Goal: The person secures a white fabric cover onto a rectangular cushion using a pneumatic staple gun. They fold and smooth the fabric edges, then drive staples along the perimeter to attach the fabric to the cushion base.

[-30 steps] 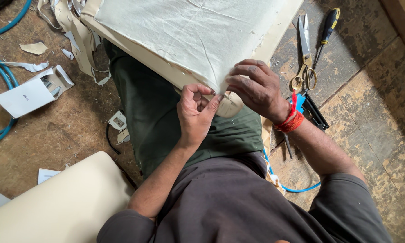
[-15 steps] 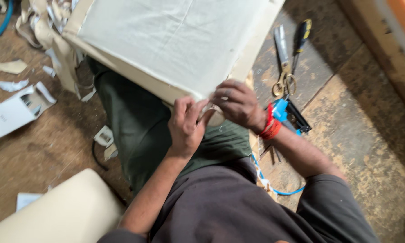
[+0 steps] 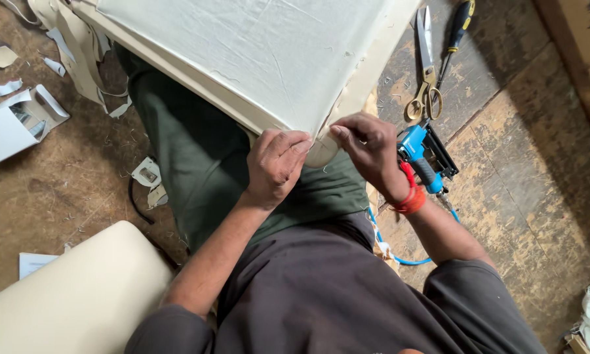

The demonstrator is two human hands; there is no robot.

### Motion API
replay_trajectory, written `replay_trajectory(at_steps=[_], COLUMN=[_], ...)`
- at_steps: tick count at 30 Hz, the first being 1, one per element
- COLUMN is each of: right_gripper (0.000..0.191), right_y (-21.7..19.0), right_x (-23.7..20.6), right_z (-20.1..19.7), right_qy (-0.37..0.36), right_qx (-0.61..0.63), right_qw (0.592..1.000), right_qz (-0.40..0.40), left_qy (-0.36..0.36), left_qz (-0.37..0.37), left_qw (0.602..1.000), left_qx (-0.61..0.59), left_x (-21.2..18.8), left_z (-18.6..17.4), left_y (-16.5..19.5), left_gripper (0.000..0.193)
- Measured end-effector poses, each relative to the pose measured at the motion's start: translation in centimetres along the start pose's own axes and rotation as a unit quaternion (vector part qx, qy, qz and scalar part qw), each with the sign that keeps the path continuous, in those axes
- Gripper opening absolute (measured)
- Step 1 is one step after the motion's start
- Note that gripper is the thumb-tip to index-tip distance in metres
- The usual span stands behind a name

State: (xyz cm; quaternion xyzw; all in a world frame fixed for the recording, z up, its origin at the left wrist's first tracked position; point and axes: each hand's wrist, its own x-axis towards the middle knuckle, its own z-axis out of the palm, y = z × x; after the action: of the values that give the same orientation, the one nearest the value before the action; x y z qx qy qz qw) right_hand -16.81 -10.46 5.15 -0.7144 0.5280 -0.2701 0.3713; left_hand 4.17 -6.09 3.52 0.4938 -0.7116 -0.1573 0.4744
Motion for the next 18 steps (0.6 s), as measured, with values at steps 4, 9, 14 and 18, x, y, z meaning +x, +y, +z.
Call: replay_trajectory(at_steps=[4,9,14,18], right_gripper=[0.025,0.031,0.024,0.026], right_y=[-0.2,-1.3,-2.1,-2.2], right_x=[1.1,2.5,2.7,2.5], right_z=[-0.6,-0.4,0.1,0.1], right_qy=[-0.119,-0.201,-0.187,-0.187], right_qx=[0.203,0.152,0.167,0.168], right_qw=[0.945,0.928,0.924,0.923], right_qz=[0.226,0.275,0.288,0.291], left_qy=[0.004,0.017,0.029,0.024], left_qz=[0.0,-0.006,-0.007,-0.007], left_qw=[1.0,1.0,0.999,0.999], left_qx=[-0.02,-0.022,-0.028,-0.025], left_x=[-0.4,-1.3,-1.9,-1.8], left_z=[0.3,0.9,1.4,1.0], left_y=[0.0,-0.3,-0.7,-0.7], left_gripper=[0.025,0.025,0.026,0.026])
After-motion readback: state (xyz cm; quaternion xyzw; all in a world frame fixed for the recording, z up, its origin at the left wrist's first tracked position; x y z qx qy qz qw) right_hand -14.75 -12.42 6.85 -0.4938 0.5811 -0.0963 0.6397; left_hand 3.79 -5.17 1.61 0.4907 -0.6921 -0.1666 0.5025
